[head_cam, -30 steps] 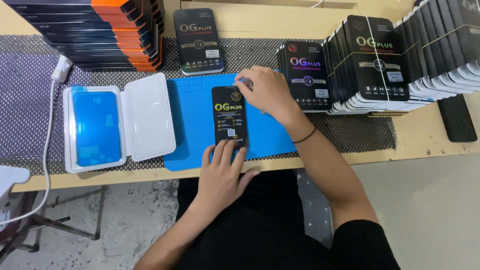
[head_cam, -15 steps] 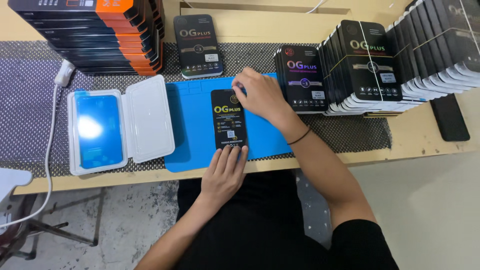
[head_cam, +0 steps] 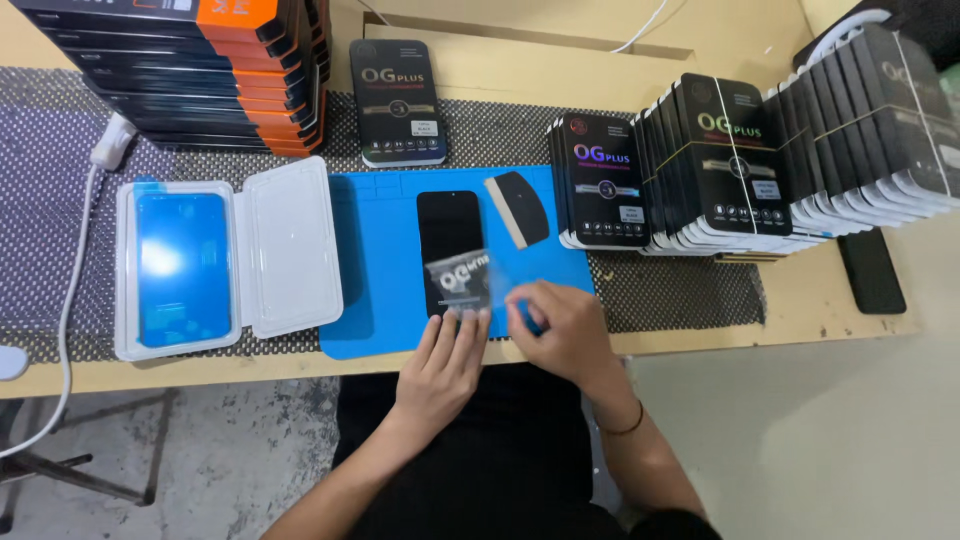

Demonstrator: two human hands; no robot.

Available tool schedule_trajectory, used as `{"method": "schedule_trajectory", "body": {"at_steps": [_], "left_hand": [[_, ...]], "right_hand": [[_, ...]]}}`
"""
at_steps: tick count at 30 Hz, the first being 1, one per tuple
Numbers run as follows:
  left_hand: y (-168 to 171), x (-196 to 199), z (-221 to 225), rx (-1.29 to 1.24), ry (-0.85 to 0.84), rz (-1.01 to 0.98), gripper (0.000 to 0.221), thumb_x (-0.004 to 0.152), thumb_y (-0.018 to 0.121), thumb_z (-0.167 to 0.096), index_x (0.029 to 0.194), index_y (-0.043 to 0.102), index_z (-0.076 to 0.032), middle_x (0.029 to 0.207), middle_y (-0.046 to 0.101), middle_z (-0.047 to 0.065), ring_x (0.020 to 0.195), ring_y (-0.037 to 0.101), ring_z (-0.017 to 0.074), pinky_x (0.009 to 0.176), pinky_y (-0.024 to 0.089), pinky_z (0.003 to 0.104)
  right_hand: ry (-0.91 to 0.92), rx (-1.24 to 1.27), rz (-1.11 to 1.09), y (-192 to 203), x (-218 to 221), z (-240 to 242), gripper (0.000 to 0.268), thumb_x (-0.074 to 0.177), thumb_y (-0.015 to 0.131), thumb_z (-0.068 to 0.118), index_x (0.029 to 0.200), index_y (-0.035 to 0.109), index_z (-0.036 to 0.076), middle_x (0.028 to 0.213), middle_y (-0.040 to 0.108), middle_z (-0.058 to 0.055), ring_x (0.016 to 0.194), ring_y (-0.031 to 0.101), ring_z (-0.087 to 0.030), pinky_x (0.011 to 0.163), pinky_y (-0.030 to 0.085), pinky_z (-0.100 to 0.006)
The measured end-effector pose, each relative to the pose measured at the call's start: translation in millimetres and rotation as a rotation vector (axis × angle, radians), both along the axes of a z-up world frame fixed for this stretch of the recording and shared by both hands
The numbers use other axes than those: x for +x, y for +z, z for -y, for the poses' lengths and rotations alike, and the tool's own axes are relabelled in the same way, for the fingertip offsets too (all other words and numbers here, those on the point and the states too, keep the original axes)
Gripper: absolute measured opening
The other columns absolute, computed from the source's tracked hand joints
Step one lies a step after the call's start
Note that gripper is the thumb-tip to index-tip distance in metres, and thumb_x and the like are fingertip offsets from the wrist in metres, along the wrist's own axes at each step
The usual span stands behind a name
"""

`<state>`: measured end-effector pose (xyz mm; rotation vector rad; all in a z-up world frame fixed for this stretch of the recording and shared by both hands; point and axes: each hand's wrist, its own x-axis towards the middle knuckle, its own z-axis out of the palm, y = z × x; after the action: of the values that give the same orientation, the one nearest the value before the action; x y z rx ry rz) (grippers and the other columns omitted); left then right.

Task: The person handles phone screen protectors and internal phone display components by hand, removing them from plastic sleeves and placing them into organized trays.

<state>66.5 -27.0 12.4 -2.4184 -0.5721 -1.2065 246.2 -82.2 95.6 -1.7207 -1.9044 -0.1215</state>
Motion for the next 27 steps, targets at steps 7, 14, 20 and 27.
{"method": "schedule_trajectory", "body": {"at_steps": [7, 14, 20, 27], "left_hand": [[3.0, 0.8, 4.1, -0.055, 0.014, -0.012, 0.036, 0.101, 0.045, -0.014, 0.120, 0.074, -0.006, 0.117, 0.072, 0.014, 0.107, 0.071, 0.0311, 0.106, 0.053, 0.046], [1.8, 5.3, 4.6, 0.041, 0.034, -0.006, 0.029, 0.100, 0.049, -0.007, 0.111, 0.076, -0.008, 0.109, 0.073, 0.015, 0.099, 0.071, 0.0306, 0.100, 0.056, 0.041], [0.5, 1.4, 3.0, 0.089, 0.060, -0.067, 0.028, 0.101, 0.053, -0.008, 0.113, 0.077, -0.010, 0.113, 0.073, 0.014, 0.104, 0.070, 0.0293, 0.096, 0.056, 0.041], [-9.0, 8.5, 0.4, 0.043, 0.034, 0.061, 0.035, 0.101, 0.045, -0.022, 0.109, 0.078, -0.012, 0.110, 0.074, 0.012, 0.101, 0.073, 0.0279, 0.098, 0.058, 0.041]], "right_hand": [[-0.170, 0.199, -0.682, -33.8, 18.3, 31.3, 0.002, 0.083, 0.071, 0.008, 0.083, 0.072, 0.006, 0.047, 0.046, -0.001, 0.043, 0.047, -0.014, 0.046, 0.043, -0.027], [-0.147, 0.381, -0.987, -51.5, 35.1, 33.3, 0.015, 0.091, 0.064, 0.010, 0.085, 0.063, -0.002, 0.054, 0.041, -0.002, 0.046, 0.039, -0.007, 0.044, 0.035, -0.025], [-0.192, 0.332, -0.903, -39.7, 25.7, 30.7, 0.012, 0.090, 0.063, 0.007, 0.083, 0.065, -0.002, 0.052, 0.043, -0.003, 0.046, 0.037, -0.008, 0.044, 0.033, -0.026], [-0.213, 0.335, -0.872, -32.1, 21.7, 25.3, 0.012, 0.091, 0.062, 0.007, 0.082, 0.064, 0.000, 0.051, 0.044, -0.003, 0.044, 0.037, -0.009, 0.043, 0.033, -0.026]]}}
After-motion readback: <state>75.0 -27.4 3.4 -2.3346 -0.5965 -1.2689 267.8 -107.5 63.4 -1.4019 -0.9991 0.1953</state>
